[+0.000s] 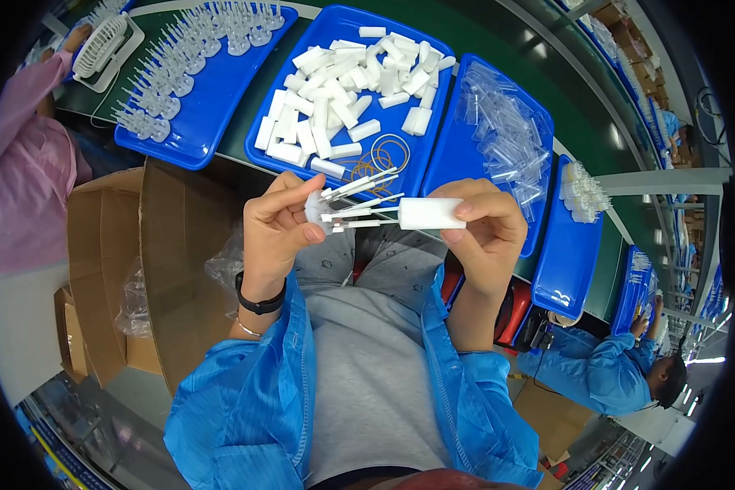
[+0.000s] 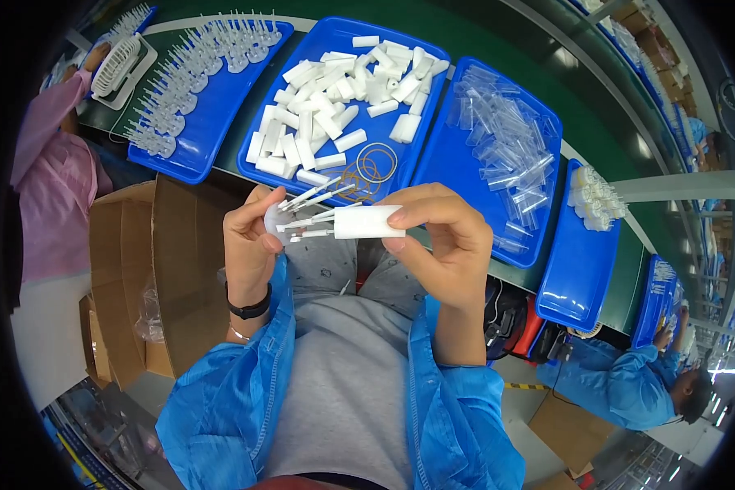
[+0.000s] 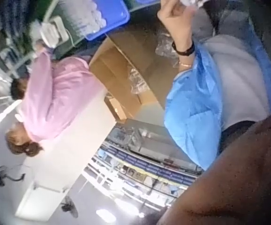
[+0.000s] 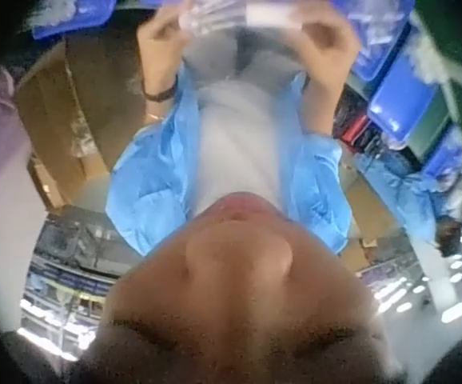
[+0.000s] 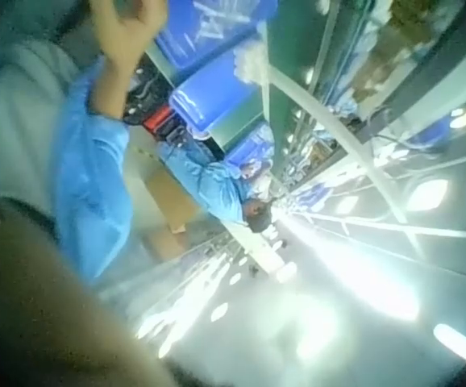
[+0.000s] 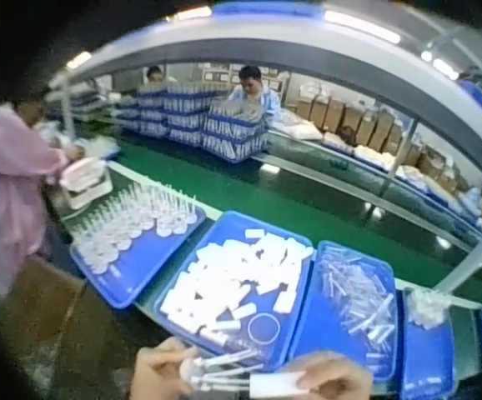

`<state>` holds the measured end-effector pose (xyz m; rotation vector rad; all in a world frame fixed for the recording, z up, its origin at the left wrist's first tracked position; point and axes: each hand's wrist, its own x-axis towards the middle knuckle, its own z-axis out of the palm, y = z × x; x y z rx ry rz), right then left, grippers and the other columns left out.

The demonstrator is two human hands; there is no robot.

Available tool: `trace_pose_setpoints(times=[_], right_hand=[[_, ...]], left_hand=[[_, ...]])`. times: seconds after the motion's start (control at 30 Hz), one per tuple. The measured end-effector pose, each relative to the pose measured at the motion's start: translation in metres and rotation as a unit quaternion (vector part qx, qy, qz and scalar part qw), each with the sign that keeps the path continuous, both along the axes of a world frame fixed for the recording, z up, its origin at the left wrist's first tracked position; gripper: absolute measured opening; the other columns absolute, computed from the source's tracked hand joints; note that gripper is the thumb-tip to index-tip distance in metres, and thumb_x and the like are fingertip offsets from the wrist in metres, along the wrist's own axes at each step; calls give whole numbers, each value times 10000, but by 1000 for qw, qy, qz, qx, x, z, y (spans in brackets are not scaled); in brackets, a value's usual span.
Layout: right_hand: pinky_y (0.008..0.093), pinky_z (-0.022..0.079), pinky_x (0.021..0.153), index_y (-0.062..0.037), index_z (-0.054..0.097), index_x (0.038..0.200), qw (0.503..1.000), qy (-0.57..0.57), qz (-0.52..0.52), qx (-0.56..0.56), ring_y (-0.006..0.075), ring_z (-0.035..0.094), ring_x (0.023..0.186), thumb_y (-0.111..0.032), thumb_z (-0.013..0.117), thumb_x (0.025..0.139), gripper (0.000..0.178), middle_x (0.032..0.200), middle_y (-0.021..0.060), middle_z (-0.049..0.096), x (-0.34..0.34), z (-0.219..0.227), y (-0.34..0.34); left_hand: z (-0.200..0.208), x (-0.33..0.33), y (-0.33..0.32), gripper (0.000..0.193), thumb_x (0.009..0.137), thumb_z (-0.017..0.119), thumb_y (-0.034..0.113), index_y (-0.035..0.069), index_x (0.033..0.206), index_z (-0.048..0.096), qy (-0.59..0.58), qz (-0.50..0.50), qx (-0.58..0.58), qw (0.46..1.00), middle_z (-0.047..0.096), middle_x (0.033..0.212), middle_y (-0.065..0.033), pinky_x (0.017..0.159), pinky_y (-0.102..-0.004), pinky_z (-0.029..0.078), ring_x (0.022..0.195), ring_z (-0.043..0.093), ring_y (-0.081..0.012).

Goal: The person assembles components by attaching white pieces onto a pronged holder, securing the bundle with a rubber band, and fitting clear plastic tubes over the pieces by hand.

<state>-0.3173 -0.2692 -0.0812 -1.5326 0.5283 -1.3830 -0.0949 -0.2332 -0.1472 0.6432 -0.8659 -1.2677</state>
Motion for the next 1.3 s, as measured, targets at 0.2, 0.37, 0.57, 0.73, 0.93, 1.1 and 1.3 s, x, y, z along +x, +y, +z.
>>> trace_pose_setpoints(times=[0.2, 0.37, 0.57, 0.73, 0.93, 1.1, 1.3], right_hand=[[314, 505, 748, -5, 625, 879, 998, 59, -21, -28, 235, 639, 871, 100, 648, 692, 215, 927, 172, 654, -2, 5, -2], [315, 510, 731, -4, 654, 858, 993, 107, -25, -53, 241, 650, 854, 92, 664, 670, 211, 899, 172, 668, -2, 7, -3], [307, 507, 727, -9, 698, 880, 982, 178, -17, -59, 252, 654, 848, 29, 721, 650, 234, 910, 152, 681, 2, 17, 2], [300, 478, 755, -69, 723, 893, 949, 293, -1, -113, 225, 631, 863, -36, 734, 658, 237, 923, 90, 692, 13, 13, 5], [291, 438, 678, -94, 702, 984, 960, 262, -9, -95, 192, 592, 763, -101, 731, 695, 290, 997, 83, 664, 20, 8, 1], [338, 439, 817, -68, 618, 1118, 919, 360, -133, -90, 262, 558, 950, -61, 603, 806, 312, 1074, 132, 605, 25, -12, -51], [373, 413, 876, -85, 633, 1039, 808, 548, -97, -195, 276, 508, 1032, -80, 642, 750, 290, 1081, 91, 592, 33, -71, -101]], left_hand=[[-1, 3, 2, 586, 648, 820, 106, -51, 1157, 576, 18, -26, -2, 999, 505, 919, -38, 777, -228, 485, 827, 566, -106], [-1, 4, 0, 569, 647, 811, 67, -48, 1153, 578, 12, -24, -5, 1000, 508, 912, -35, 773, -233, 501, 820, 570, -108], [2, 2, 0, 532, 627, 798, -12, -31, 1122, 606, -15, -39, -21, 999, 528, 876, -33, 728, -227, 518, 784, 572, -106], [5, -3, 1, 515, 622, 781, -50, -15, 1110, 620, -33, -80, -6, 996, 544, 884, -46, 718, -235, 532, 785, 582, -113], [-8, 2, -1, 534, 651, 783, 3, -36, 1145, 583, -8, -72, 3, 997, 570, 932, -67, 726, -262, 545, 853, 612, -145], [-15, 9, -3, 593, 714, 784, 163, -27, 1182, 474, 82, -37, 68, 994, 609, 995, -116, 718, -278, 550, 891, 624, -166], [-13, 7, 0, 490, 727, 765, 114, 1, 1121, 496, 107, -61, 63, 990, 597, 1028, -123, 737, -291, 553, 915, 617, -178]])
